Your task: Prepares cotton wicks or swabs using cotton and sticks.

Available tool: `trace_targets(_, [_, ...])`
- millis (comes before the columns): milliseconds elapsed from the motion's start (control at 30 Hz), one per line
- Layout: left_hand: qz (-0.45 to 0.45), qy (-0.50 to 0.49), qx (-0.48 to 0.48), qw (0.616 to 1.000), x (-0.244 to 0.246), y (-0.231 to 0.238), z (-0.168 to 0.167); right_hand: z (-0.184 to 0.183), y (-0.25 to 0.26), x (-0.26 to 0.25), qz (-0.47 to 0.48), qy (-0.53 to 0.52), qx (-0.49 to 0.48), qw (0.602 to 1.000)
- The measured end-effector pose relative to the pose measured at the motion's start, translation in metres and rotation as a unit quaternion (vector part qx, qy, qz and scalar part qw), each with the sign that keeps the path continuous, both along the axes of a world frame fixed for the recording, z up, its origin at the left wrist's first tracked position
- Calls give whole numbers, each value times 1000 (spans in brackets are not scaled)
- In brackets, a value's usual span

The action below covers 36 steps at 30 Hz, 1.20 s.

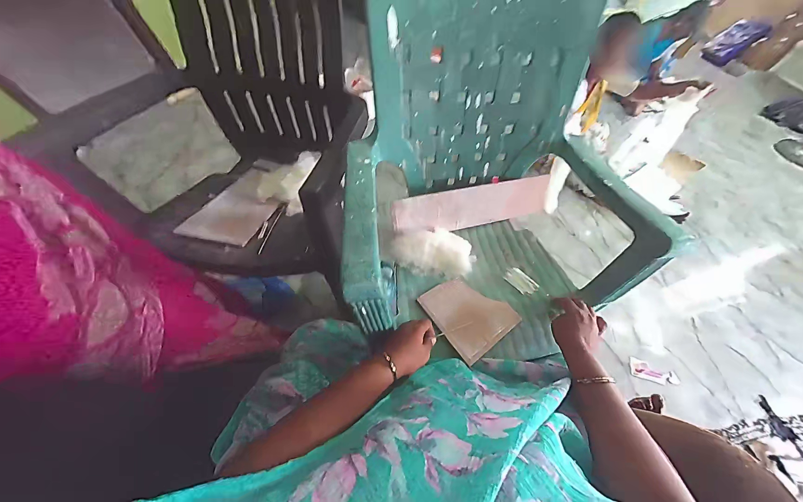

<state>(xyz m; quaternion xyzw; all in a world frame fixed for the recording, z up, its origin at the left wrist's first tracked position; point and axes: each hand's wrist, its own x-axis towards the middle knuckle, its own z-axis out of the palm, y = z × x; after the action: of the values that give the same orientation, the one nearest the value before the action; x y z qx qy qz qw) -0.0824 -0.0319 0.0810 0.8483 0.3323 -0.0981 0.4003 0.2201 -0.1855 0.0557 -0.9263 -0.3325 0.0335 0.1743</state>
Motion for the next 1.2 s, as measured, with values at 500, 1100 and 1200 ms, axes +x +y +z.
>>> trace_targets(500, [30,-48,-45,997,-10,12,-28,-4,4,3,-23,55,45,997])
trace_targets(1100, [47,-258,338,904,15,3,-80,101,23,288,33,113,348,930])
trace_targets(1200, [18,-231,347,909,19,9,-74,79,61,331,85,129,259,953])
